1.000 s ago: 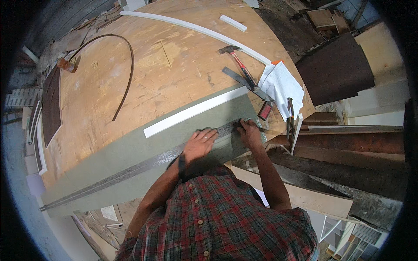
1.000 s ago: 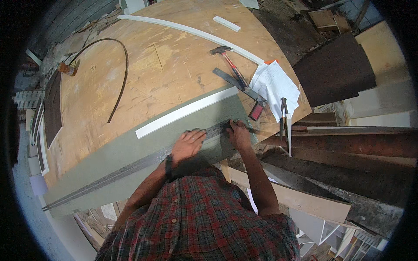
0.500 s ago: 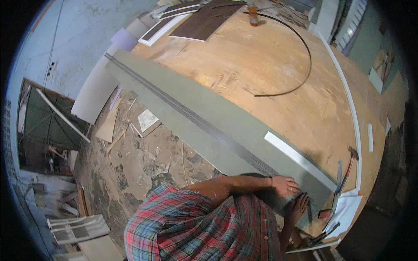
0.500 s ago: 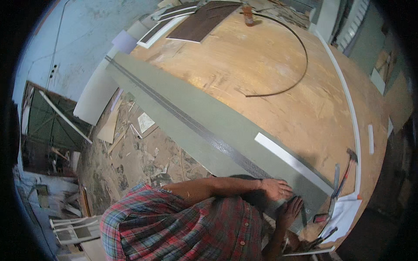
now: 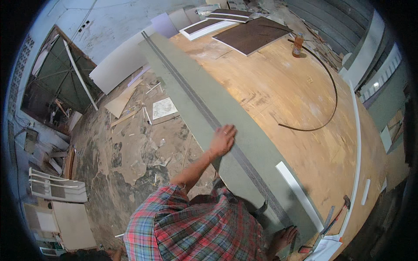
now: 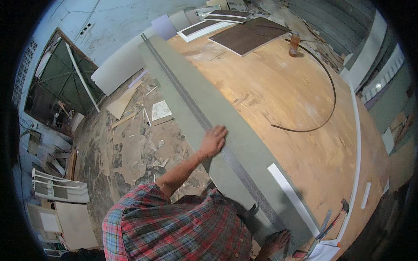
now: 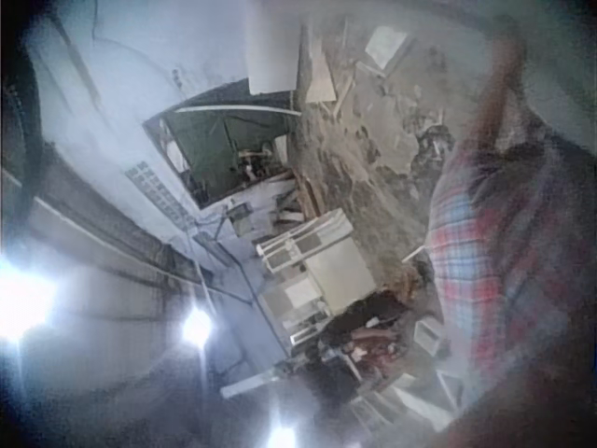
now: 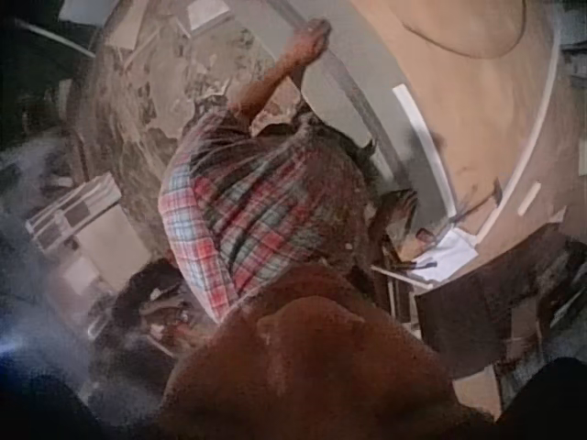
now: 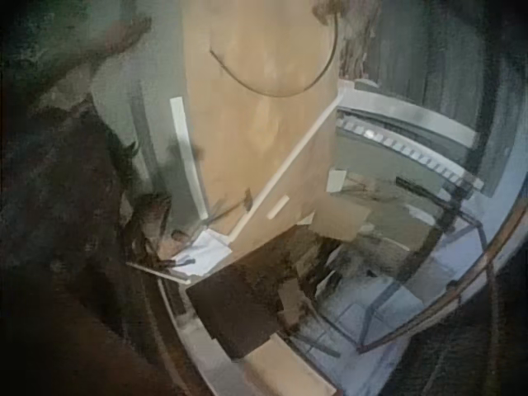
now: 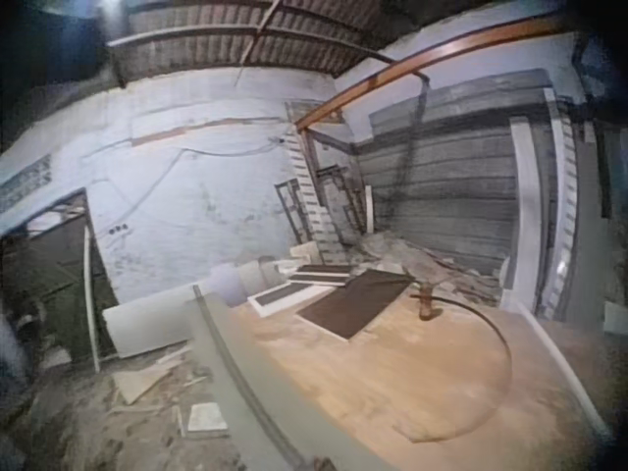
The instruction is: The person applies adhesive from a bottle onto the edges and surfaces of wooden boards.
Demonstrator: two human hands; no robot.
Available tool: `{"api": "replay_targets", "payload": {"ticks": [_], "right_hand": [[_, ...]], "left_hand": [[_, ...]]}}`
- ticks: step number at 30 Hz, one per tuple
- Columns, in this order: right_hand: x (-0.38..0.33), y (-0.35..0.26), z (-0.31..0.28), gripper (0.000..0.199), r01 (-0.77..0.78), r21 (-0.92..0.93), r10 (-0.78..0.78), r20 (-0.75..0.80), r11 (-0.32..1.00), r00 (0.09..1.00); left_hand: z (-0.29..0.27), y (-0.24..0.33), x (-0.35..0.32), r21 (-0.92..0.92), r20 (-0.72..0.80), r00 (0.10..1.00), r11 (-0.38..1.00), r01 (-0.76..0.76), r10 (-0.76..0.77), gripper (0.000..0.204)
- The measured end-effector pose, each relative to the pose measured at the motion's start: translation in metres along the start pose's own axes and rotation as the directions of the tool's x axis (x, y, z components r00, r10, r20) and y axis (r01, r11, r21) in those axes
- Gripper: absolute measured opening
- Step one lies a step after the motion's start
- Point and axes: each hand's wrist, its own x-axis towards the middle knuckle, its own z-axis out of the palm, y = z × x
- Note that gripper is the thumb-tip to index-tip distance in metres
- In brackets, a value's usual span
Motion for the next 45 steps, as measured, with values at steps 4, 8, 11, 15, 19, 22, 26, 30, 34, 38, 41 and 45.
{"api": "replay_targets", "payload": {"ticks": [4, 8, 11, 15, 19, 22, 26, 30, 34, 38, 41, 45], "right_hand": [[0.003, 0.006, 0.006, 0.044, 0.111, -0.104, -0.127, -0.161, 0.988, 0.979], [0.022, -0.025, -0.033, 0.041, -0.113, 0.047, 0.112, 0.017, 0.992, 0.994], [0.015, -0.024, -0.015, 0.034, 0.072, -0.098, -0.099, -0.305, 0.993, 0.947], [0.013, -0.048, -0.028, 0.031, -0.085, 0.339, 0.174, -0.241, 0.937, 0.955], [0.027, -0.076, -0.066, 0.042, 0.250, -0.219, -0.322, -0.415, 0.943, 0.851], [0.030, -0.079, -0.044, 0.037, 0.109, 0.107, -0.068, -0.333, 0.988, 0.940], [0.040, -0.108, 0.002, 0.031, -0.095, 0.473, 0.168, -0.114, 0.876, 0.979], [0.143, -0.236, -0.009, 0.030, 0.216, 0.523, -0.109, -0.227, 0.825, 0.968], [0.218, -0.326, 0.003, 0.031, 0.205, 0.645, -0.231, -0.045, 0.736, 0.972], [0.279, -0.400, 0.041, 0.030, 0.167, 0.592, -0.189, -0.026, 0.788, 0.982], [0.300, -0.420, 0.081, 0.027, 0.198, 0.494, -0.180, -0.084, 0.846, 0.980], [0.305, -0.435, 0.087, 0.026, 0.219, 0.358, -0.192, -0.109, 0.908, 0.975]], "left_hand": [[-0.016, -0.047, -0.005, 0.115, -0.141, 0.980, 0.981, 0.155, -0.138, 0.047], [-0.005, -0.046, -0.008, 0.096, -0.178, 0.970, 0.979, 0.182, -0.163, 0.047], [-0.008, -0.041, -0.003, 0.058, -0.195, 0.967, 0.982, 0.178, -0.164, 0.046], [-0.006, -0.042, -0.003, 0.014, -0.239, 0.958, 0.986, 0.169, -0.161, 0.042], [-0.009, -0.045, -0.010, 0.013, -0.290, 0.955, 0.998, 0.063, -0.057, 0.037], [-0.011, -0.001, 0.002, -0.102, -0.294, 0.956, 0.994, -0.035, 0.004, 0.039], [-0.003, 0.035, 0.005, -0.435, -0.252, 0.967, 0.897, -0.079, -0.037, 0.040], [0.010, 0.017, 0.049, -0.635, -0.290, 0.955, 0.758, -0.149, -0.056, 0.028], [-0.012, -0.003, 0.133, -0.798, -0.100, 0.962, 0.598, 0.074, -0.253, 0.026], [-0.017, -0.055, 0.227, -0.744, -0.087, 0.985, 0.667, 0.035, -0.149, 0.034], [-0.014, -0.085, 0.300, -0.625, -0.128, 0.991, 0.779, -0.052, -0.037, 0.043], [0.004, -0.103, 0.400, -0.649, -0.107, 0.993, 0.754, -0.106, 0.047, 0.051]]}}
